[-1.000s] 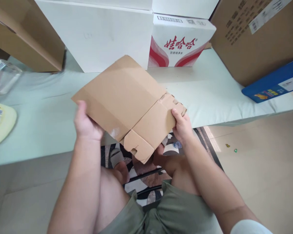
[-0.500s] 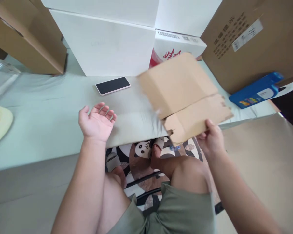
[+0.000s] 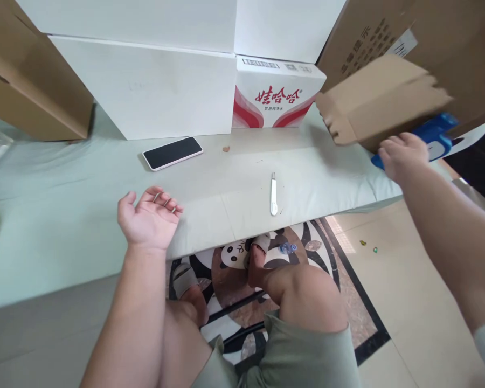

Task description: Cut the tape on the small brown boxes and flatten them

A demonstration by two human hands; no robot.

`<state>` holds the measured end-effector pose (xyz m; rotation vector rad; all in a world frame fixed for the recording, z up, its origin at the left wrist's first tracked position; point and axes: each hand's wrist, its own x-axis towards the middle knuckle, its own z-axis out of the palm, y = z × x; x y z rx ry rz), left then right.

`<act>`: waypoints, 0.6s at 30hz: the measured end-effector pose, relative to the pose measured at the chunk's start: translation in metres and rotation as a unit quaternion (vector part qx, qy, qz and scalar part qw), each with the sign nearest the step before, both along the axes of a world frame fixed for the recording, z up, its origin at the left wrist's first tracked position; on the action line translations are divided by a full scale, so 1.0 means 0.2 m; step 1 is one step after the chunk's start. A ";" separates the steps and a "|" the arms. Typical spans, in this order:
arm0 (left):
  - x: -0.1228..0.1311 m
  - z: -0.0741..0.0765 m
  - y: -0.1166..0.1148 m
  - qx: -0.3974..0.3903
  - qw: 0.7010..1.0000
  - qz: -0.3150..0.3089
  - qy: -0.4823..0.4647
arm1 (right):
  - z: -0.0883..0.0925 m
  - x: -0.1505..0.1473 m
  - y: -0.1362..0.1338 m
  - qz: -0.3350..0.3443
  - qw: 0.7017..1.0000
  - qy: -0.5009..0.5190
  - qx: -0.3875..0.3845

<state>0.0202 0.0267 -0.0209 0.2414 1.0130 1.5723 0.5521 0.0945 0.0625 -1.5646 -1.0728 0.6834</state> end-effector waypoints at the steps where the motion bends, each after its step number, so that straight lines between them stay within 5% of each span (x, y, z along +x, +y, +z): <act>1: 0.00 0.00 0.00 -0.001 1.000 0.002 -0.002 | -0.02 -0.02 0.07 -0.015 1.000 0.006 -0.025; 4: -0.02 0.01 -0.02 0.003 1.000 0.005 -0.010 | -0.13 -0.13 0.13 -0.066 0.992 0.025 -0.109; 10: -0.09 0.01 -0.05 0.035 0.999 -0.001 -0.026 | -0.32 -0.42 -0.11 -0.023 0.980 0.016 -0.198; 14: -0.16 0.03 -0.09 0.055 0.996 0.017 -0.065 | -0.28 -0.64 -0.17 0.048 0.976 -0.014 -0.210; 18: -0.25 0.05 -0.14 0.068 0.988 0.064 -0.123 | -0.09 -1.04 -0.15 0.132 0.972 -0.065 -0.181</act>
